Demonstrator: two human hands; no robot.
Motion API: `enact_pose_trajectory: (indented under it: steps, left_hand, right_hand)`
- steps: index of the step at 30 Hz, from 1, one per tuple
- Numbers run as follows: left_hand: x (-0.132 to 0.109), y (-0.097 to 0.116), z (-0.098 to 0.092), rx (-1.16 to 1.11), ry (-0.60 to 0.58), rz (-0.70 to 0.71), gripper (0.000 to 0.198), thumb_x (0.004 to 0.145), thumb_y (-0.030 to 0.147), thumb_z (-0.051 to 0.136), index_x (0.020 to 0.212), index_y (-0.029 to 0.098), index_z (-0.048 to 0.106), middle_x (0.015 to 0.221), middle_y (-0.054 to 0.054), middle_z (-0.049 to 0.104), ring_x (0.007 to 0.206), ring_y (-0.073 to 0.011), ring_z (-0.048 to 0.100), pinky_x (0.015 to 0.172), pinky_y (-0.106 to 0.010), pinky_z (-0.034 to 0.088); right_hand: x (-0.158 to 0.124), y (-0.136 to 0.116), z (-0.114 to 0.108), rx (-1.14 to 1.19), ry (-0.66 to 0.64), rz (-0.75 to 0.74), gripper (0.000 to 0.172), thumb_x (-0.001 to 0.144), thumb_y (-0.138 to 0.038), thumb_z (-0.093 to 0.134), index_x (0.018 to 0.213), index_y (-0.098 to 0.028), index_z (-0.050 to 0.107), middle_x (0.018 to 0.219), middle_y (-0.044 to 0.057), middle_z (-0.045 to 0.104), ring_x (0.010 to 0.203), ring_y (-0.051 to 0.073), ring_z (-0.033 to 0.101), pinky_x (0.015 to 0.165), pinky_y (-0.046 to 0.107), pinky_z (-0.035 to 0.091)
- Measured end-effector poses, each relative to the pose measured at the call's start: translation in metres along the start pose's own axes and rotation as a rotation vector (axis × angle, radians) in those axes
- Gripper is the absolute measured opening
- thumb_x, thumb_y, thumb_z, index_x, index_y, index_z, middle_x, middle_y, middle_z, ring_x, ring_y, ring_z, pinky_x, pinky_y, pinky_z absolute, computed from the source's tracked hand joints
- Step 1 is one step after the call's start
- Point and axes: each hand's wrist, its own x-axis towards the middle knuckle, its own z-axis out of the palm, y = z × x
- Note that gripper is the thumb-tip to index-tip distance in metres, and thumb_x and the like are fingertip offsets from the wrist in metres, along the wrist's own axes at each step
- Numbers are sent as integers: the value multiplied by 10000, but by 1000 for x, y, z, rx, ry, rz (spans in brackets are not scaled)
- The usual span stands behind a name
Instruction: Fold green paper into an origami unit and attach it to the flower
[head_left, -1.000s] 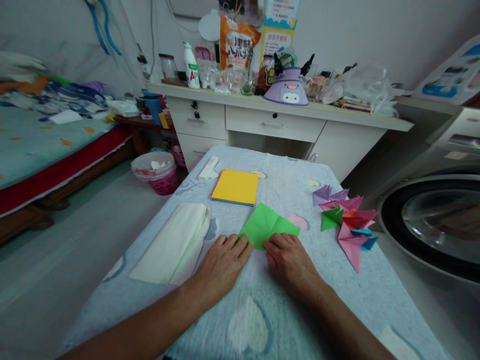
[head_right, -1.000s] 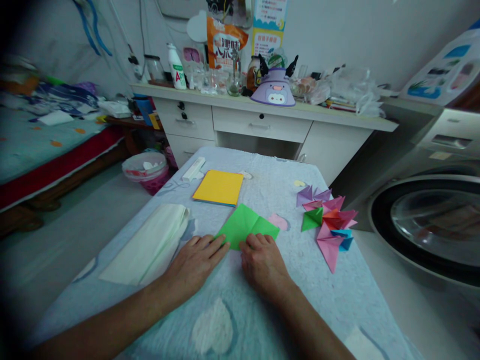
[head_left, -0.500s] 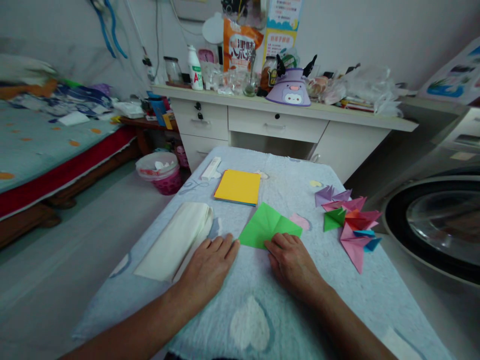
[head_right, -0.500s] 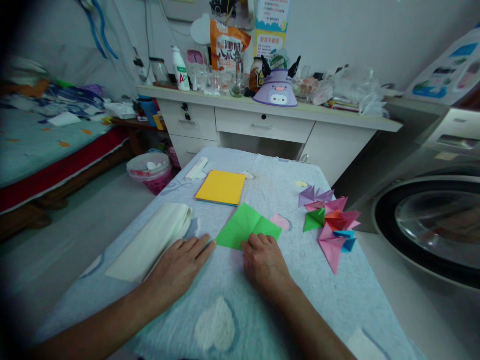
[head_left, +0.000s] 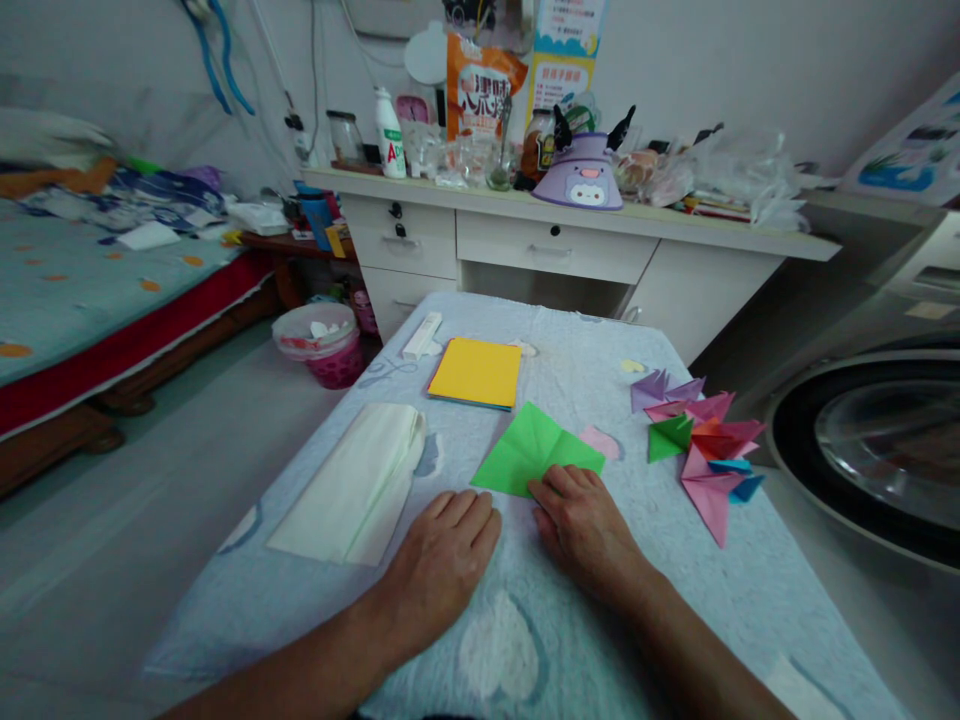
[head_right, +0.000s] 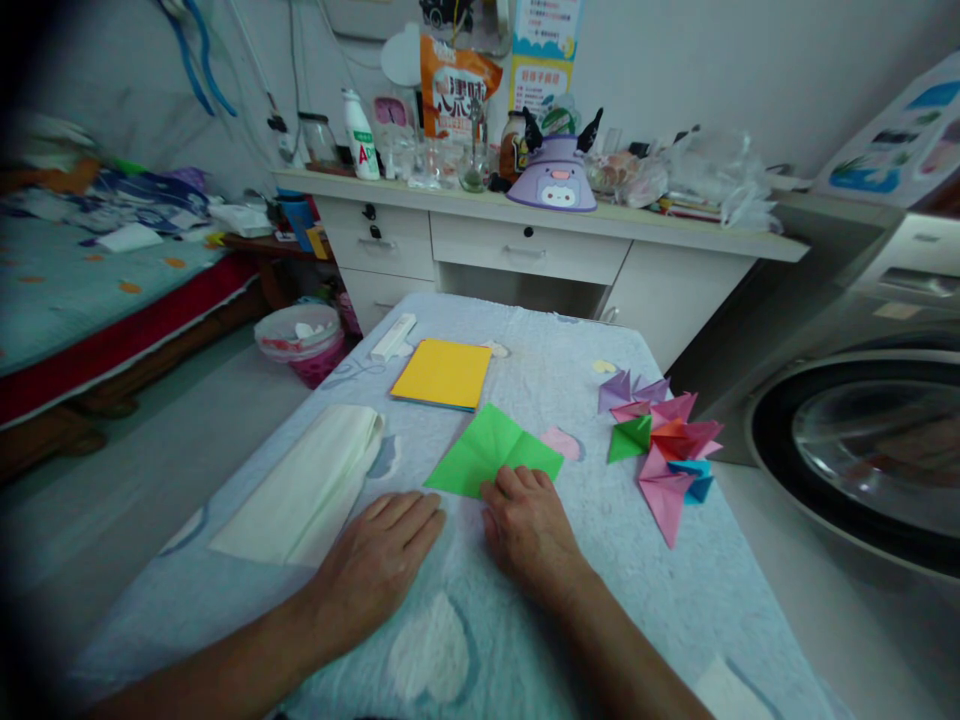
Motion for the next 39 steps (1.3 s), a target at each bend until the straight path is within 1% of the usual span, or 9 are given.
enact_pose_trajectory:
  steps: [1,4,8,11,15,21,25,31,39]
  left_hand:
    - [3,3,3,-11,9,27,276,925,100,444,1148,154,599,1169,-106,643,1051,-225,574,894,-380,458]
    - [11,7,13,6,23,-4,358,910,91,439,1252,124,540,1268,-123,602,1148,-244,540,971,-394,421]
    - [15,5,26,-2,-31,-61,381,899,85,436,1270,106,522,1215,-125,616,1106,-235,560,949,-379,443]
    - [16,5,31,-5,-49,-90,378,889,80,441,1254,120,531,1181,-124,613,1072,-232,563,907,-384,463]
    - [21,6,25,-1,-82,-70,347,881,109,477,1217,121,565,1089,-108,623,1002,-230,565,868,-386,471]
    - [25,9,10,93,-131,-77,280,856,97,507,1105,96,635,993,-112,629,921,-245,568,824,-392,459]
    - [22,8,11,121,-133,-101,248,871,89,489,1060,87,650,965,-118,626,907,-247,566,800,-392,452]
    - [20,4,7,130,-146,-116,177,886,147,516,963,103,670,893,-103,615,845,-245,560,758,-396,444]
    - [19,3,5,128,-198,-118,202,893,137,500,999,95,666,922,-113,627,875,-250,573,776,-402,455]
  right_hand:
    - [0,0,-1,2,-1,-3,259,902,-254,559,1142,-223,652,946,65,599,897,233,513,804,367,345]
    - [-2,-2,-2,4,-8,-20,382,912,-298,560,1292,-270,574,983,76,593,917,243,514,826,380,349]
    - [-4,-3,-2,-19,-8,-43,428,929,-408,526,1348,-319,529,1000,90,579,932,259,507,861,415,349]
    - [-6,-4,0,-41,-9,-53,469,925,-509,488,1357,-330,526,1016,104,579,952,279,505,889,453,348]
    - [-10,-5,4,-56,-10,-45,536,908,-590,457,1364,-317,527,1059,120,595,989,299,511,948,504,330]
    - [-27,3,3,-61,9,11,556,871,-583,539,1340,-284,548,1130,108,612,1077,309,517,1027,532,287]
    - [-43,14,2,-89,22,40,549,865,-572,561,1325,-272,561,1183,114,613,1112,319,520,1036,550,285]
    - [-65,27,1,-132,56,59,532,851,-535,608,1304,-258,574,1212,111,624,1107,312,545,1034,556,305]
    - [-84,40,7,-180,64,84,523,835,-481,647,1298,-248,575,1266,106,616,1120,326,555,1025,575,332]
